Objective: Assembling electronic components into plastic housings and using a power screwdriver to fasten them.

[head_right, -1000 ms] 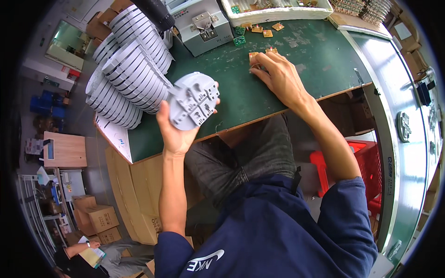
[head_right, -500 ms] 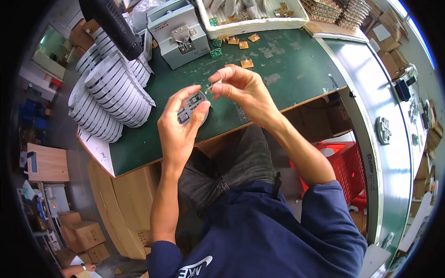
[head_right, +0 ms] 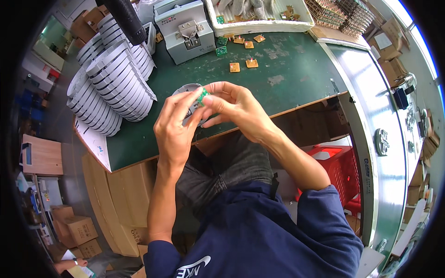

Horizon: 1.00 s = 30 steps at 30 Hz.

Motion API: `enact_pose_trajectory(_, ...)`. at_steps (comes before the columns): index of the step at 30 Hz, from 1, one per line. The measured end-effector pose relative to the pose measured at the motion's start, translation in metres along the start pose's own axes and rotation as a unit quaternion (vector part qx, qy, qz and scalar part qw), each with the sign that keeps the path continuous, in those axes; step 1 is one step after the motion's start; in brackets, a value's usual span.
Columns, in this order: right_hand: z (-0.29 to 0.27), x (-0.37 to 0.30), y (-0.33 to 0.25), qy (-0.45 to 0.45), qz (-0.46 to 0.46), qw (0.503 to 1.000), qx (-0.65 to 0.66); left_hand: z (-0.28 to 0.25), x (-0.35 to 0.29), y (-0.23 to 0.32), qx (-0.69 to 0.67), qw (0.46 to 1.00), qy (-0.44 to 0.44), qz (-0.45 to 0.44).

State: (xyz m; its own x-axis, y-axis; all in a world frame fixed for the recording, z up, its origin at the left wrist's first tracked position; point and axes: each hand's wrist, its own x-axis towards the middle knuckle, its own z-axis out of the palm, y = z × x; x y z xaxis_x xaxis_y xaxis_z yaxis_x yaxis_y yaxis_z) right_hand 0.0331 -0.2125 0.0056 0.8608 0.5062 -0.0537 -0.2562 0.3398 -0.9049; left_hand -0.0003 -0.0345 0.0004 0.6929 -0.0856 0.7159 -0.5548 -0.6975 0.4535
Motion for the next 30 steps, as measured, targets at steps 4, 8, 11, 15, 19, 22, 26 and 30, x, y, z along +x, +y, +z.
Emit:
enact_pose_trajectory(4, 0.000, 0.000, 0.010, 0.015, -0.019, 1.000, -0.013, 0.000, -0.001, 0.001, -0.012, 0.999, -0.021, 0.032)
enact_pose_trajectory(8, -0.001, -0.003, 0.012, 0.031, -0.071, 0.997, -0.015, -0.003, 0.001, 0.017, -0.111, 0.987, 0.014, -0.114)
enact_pose_trajectory(11, -0.002, -0.006, 0.010, 0.039, -0.115, 0.989, -0.080, -0.007, -0.007, 0.017, -0.281, 0.917, -0.049, -0.280)
enact_pose_trajectory(15, -0.002, -0.009, 0.011, 0.030, -0.139, 0.982, -0.123, -0.001, -0.008, 0.008, -0.308, 0.925, -0.038, -0.217)
enact_pose_trajectory(19, -0.004, -0.011, 0.008, 0.005, -0.114, 0.984, -0.140, 0.003, -0.013, 0.000, -0.314, 0.932, -0.024, -0.182)
enact_pose_trajectory(22, 0.000, -0.014, 0.006, -0.012, -0.080, 0.992, -0.092, -0.001, -0.012, 0.005, -0.263, 0.947, -0.033, -0.179)
enact_pose_trajectory(26, 0.003, -0.017, 0.008, -0.007, -0.056, 0.998, 0.010, -0.006, -0.008, 0.015, -0.194, 0.969, -0.036, -0.148)
enact_pose_trajectory(30, 0.008, -0.020, 0.000, 0.009, -0.035, 0.999, -0.014, -0.005, -0.007, 0.014, -0.095, 0.992, -0.016, -0.087)
